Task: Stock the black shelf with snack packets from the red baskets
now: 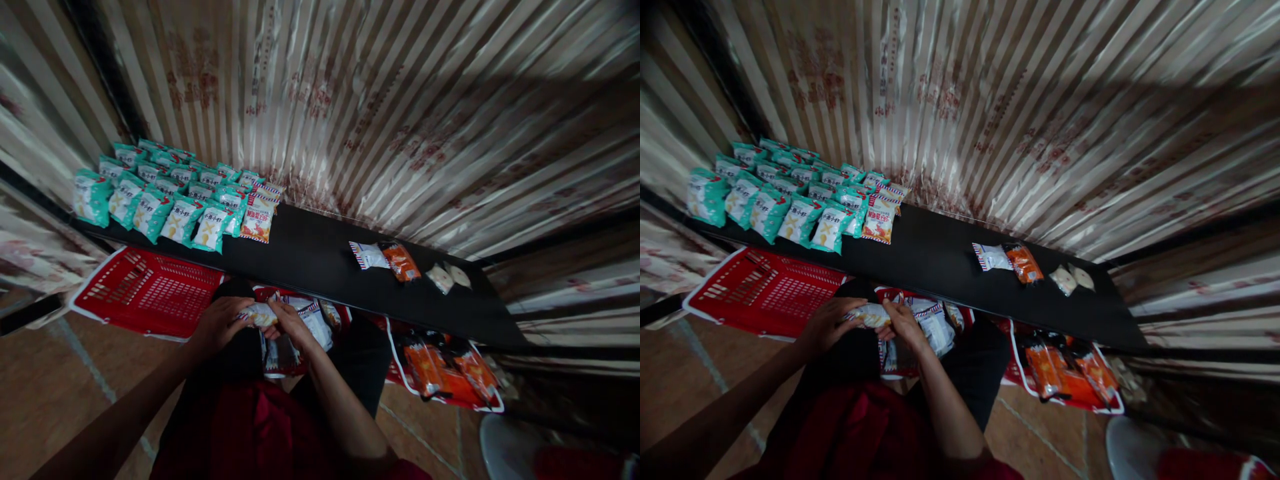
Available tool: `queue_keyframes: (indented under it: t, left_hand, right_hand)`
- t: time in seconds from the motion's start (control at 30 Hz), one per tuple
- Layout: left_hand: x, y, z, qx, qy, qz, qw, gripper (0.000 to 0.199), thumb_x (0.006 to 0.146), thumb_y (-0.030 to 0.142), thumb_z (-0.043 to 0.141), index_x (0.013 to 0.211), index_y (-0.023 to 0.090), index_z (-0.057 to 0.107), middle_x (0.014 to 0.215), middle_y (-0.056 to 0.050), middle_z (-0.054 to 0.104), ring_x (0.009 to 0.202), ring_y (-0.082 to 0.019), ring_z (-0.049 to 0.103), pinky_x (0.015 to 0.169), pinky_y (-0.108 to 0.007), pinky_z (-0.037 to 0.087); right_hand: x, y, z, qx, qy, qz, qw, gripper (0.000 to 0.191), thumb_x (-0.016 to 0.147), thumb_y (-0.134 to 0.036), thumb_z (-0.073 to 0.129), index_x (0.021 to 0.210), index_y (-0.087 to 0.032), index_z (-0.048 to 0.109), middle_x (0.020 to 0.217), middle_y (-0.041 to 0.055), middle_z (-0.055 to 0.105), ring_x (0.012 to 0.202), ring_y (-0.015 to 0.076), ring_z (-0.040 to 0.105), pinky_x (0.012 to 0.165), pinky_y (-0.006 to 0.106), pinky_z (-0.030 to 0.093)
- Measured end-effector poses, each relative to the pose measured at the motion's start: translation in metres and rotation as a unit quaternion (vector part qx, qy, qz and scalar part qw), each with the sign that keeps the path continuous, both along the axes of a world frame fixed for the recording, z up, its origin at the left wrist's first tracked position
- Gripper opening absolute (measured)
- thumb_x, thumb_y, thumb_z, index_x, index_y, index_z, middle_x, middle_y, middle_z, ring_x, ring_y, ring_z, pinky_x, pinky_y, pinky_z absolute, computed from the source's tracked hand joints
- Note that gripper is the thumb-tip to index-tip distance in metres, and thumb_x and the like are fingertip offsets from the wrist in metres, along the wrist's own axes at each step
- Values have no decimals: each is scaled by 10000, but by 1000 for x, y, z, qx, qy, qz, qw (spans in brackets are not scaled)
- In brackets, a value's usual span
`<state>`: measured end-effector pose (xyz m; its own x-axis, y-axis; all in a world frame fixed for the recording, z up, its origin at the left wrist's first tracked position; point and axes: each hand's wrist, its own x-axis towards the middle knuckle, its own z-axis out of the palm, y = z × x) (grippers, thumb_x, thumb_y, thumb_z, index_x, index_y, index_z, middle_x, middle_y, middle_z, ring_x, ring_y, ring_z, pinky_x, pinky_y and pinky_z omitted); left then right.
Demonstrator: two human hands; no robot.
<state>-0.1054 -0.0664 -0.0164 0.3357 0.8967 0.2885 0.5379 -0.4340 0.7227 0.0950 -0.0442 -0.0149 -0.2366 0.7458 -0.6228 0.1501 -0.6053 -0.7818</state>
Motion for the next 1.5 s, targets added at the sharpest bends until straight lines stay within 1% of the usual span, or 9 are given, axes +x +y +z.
queue_keyframes:
  t: [0.1, 0.27, 0.4, 0.53, 0.73, 1.0, 1.17, 1.37, 1.5]
  left_hand:
    - [0, 7, 3, -21, -4, 8, 1000, 294, 809, 328, 576, 1079, 224, 621, 1077, -64, 678, 1017, -205, 611, 919, -346, 444]
    - [3, 18, 16, -73, 25, 4, 997, 286, 788, 373, 580, 1031, 238, 648, 1027, -55, 691, 978, -212, 618, 910, -326, 435]
    - [6, 25, 20, -85, 29, 15, 996, 295, 775, 396, 576, 1007, 230, 649, 987, -63, 694, 914, -214, 631, 850, -313, 453]
    - [7, 32, 17, -111, 24, 34, 993, 285, 746, 409, 592, 966, 239, 653, 920, -63, 695, 849, -216, 634, 787, -294, 453]
    - [8, 41, 25, -141, 67, 15, 988, 248, 769, 427, 563, 887, 228, 655, 791, -49, 671, 723, -198, 616, 667, -252, 413]
    - [11, 51, 39, -202, 68, -5, 977, 263, 750, 471, 556, 791, 223, 633, 673, -4, 643, 610, -166, 565, 573, -228, 344]
    - [8, 57, 39, -237, 31, -41, 970, 337, 743, 523, 540, 770, 196, 616, 645, 13, 627, 590, -145, 542, 540, -213, 344]
    - [0, 62, 34, -306, -85, -74, 945, 412, 752, 521, 535, 919, 156, 625, 796, -5, 665, 720, -168, 594, 619, -230, 436]
    - [-1, 59, 32, -351, -184, -37, 917, 450, 730, 497, 584, 1010, 146, 616, 926, -41, 683, 843, -212, 622, 729, -283, 478]
  right_hand:
    - [4, 2, -3, 40, -28, 10, 999, 557, 749, -695, 458, 816, -170, 634, 617, 36, 659, 497, 136, 598, 463, 230, 446]
    - [10, 3, -1, 192, -148, 35, 970, 490, 786, -637, 459, 730, -202, 676, 744, 39, 674, 762, 194, 612, 689, 280, 454]
    - [10, 2, 7, 259, -102, 38, 960, 456, 828, -599, 415, 895, -243, 692, 871, 22, 683, 917, 212, 593, 817, 308, 436]
    - [9, -2, 16, 263, -48, 89, 960, 471, 856, -574, 382, 1049, -249, 663, 914, 16, 686, 927, 219, 599, 821, 323, 443]
    - [9, -4, 22, 275, -71, 139, 949, 450, 791, -490, 565, 1170, -250, 601, 991, 16, 679, 890, 219, 610, 812, 319, 449]
    - [7, -4, 5, 240, -55, 84, 966, 393, 762, -496, 588, 1010, -198, 656, 839, 6, 672, 753, 178, 598, 696, 275, 465]
    - [4, -4, -5, 225, -42, 54, 972, 388, 750, -491, 601, 972, -176, 653, 805, 2, 659, 732, 163, 583, 667, 262, 456]
    - [-1, -5, -9, 181, 50, -16, 982, 421, 724, -520, 618, 940, -159, 646, 821, 13, 680, 701, 158, 597, 676, 274, 460]
    - [-4, -2, -7, 169, 71, -56, 982, 445, 702, -530, 638, 943, -156, 654, 804, 18, 691, 672, 156, 600, 663, 275, 459]
